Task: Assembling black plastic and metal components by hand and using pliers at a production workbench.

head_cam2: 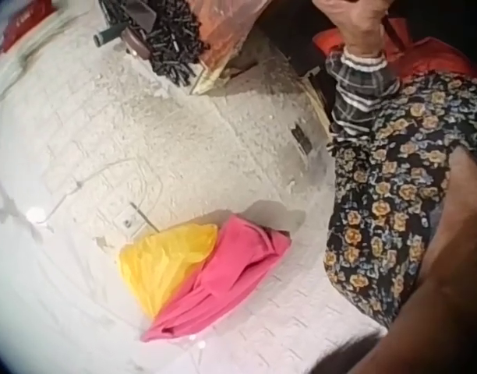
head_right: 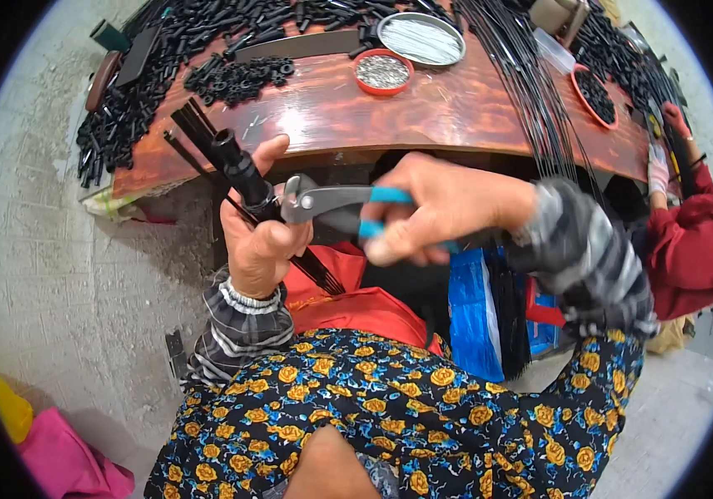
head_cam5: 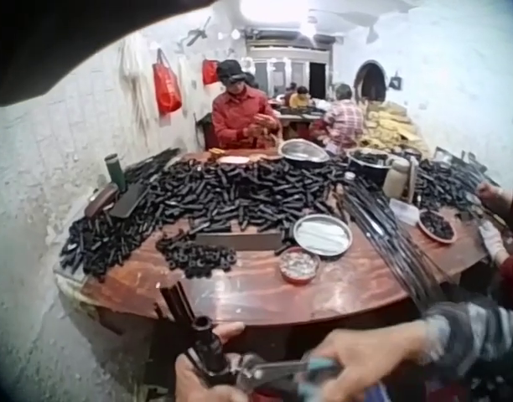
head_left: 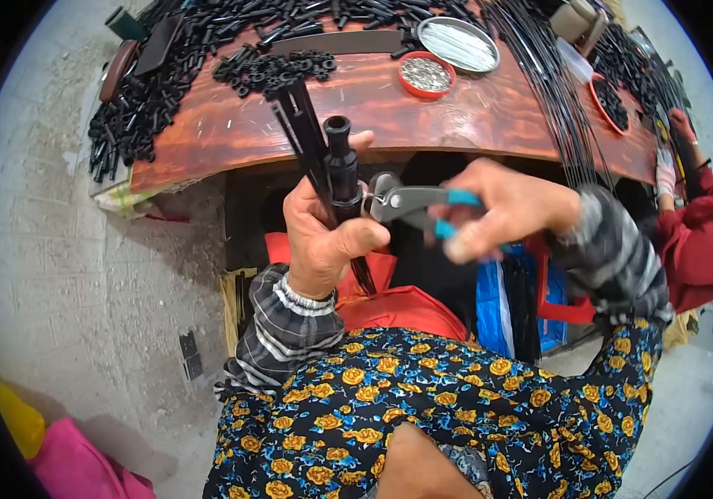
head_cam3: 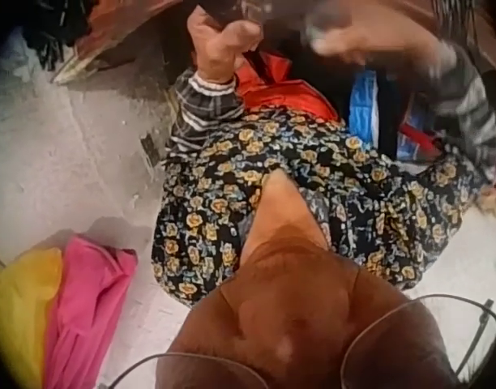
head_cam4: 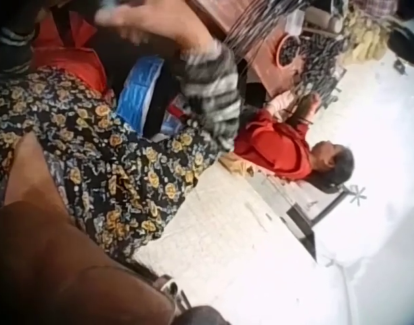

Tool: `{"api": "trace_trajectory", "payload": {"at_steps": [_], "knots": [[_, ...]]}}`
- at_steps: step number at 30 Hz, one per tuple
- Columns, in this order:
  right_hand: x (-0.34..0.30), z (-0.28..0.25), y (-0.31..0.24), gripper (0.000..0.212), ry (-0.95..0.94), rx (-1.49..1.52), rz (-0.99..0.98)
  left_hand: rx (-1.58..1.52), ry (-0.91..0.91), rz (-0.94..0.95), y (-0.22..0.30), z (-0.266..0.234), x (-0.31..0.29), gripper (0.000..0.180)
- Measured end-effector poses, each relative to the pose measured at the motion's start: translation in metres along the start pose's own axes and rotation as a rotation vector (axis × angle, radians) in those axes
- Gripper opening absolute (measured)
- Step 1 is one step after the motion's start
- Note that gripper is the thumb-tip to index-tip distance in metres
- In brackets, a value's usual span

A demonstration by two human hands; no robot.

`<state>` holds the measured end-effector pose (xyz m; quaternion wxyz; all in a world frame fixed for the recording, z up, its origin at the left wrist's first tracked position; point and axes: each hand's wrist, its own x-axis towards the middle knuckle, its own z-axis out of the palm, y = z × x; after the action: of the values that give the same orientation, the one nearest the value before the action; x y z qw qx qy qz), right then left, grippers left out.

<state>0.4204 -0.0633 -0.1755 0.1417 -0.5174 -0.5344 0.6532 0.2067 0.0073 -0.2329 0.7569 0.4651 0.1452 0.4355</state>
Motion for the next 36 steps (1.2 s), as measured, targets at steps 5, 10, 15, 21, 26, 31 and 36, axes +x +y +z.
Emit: {"api": "trace_trajectory", "payload": {"at_steps": [5, 10, 15, 21, 26, 31, 36], "knots": [[0.0, -0.001, -0.001, 0.055, -0.302, 0.106, 0.136, 0.042, -0.104, -0.085, -0.001, -0.009, 0.0, 0.053], [-0.017, 0.02, -0.014, 0.044, 0.856, -1.25, -0.564, -0.059, -0.03, -0.131, 0.004, -0.016, -0.003, 0.044], [-0.006, 0.008, 0.006, 0.043, -0.241, 0.346, 0.049, -0.136, -0.098, -0.059, -0.002, -0.012, -0.003, 0.047], [-0.011, 0.026, 0.0, 0.031, 0.699, -0.899, -0.464, -0.084, -0.03, -0.212, 0.007, -0.015, -0.001, 0.039], [-0.015, 0.01, -0.001, 0.027, 0.67, -0.894, -0.493, -0.083, -0.125, -0.148, 0.0, -0.019, -0.001, 0.052], [-0.011, -0.004, -0.012, 0.041, -0.183, 0.065, 0.137, 0.056, -0.144, -0.098, -0.005, -0.018, -0.002, 0.052], [-0.009, 0.015, 0.006, 0.028, 0.461, -0.779, -0.199, 0.007, -0.024, -0.137, -0.002, -0.015, 0.0, 0.044]]}}
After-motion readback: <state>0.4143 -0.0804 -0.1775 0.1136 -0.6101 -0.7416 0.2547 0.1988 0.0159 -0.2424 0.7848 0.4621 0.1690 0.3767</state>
